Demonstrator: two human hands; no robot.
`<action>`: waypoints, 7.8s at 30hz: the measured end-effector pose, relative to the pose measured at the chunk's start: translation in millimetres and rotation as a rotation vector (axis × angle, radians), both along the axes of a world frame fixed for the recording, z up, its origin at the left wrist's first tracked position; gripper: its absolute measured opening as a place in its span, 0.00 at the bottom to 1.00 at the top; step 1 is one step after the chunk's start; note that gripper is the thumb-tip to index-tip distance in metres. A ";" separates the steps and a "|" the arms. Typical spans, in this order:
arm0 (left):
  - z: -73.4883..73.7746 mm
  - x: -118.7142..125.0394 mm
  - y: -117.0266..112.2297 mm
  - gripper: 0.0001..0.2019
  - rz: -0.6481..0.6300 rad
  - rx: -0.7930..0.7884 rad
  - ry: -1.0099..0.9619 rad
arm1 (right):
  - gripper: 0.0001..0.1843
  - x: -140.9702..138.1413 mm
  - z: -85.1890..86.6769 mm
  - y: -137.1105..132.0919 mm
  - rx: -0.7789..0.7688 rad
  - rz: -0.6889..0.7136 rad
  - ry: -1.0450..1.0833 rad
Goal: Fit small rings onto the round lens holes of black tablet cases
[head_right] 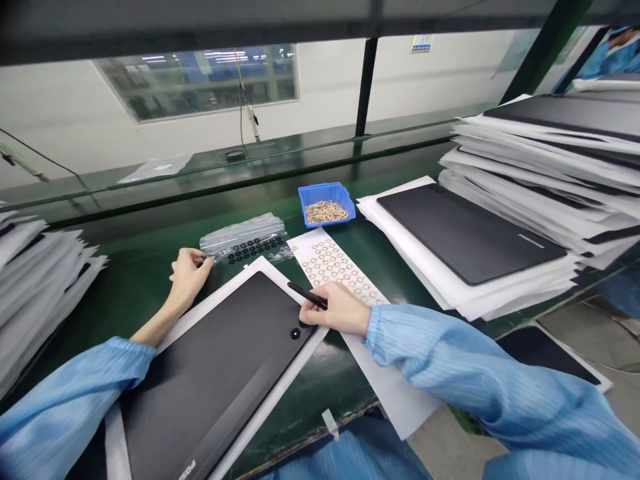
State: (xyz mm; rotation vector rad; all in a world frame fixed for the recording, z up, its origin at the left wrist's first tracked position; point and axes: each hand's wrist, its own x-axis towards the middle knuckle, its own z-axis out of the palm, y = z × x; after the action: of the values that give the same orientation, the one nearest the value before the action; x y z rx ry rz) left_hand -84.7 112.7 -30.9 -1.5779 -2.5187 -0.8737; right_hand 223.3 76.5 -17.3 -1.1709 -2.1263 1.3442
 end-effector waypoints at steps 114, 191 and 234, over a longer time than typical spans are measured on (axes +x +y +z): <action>11.0 114.2 -107.0 0.16 -1.222 -0.136 0.326 | 0.06 -2.2 -13.8 -19.3 0.210 -0.239 0.217; 11.8 114.2 -109.5 0.14 -1.213 -0.148 0.297 | 0.07 6.0 -8.2 -12.0 0.271 -0.108 0.241; 7.6 115.3 -110.7 0.04 -1.174 -0.001 0.256 | 0.06 8.6 8.0 -9.0 0.631 0.227 -0.008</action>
State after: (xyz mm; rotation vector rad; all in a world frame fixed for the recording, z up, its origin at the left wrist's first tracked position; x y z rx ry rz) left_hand 30.6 1.9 -23.3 -2.9113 -1.2470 -0.5899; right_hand 231.8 67.4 -9.4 -0.6914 -2.4735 0.6425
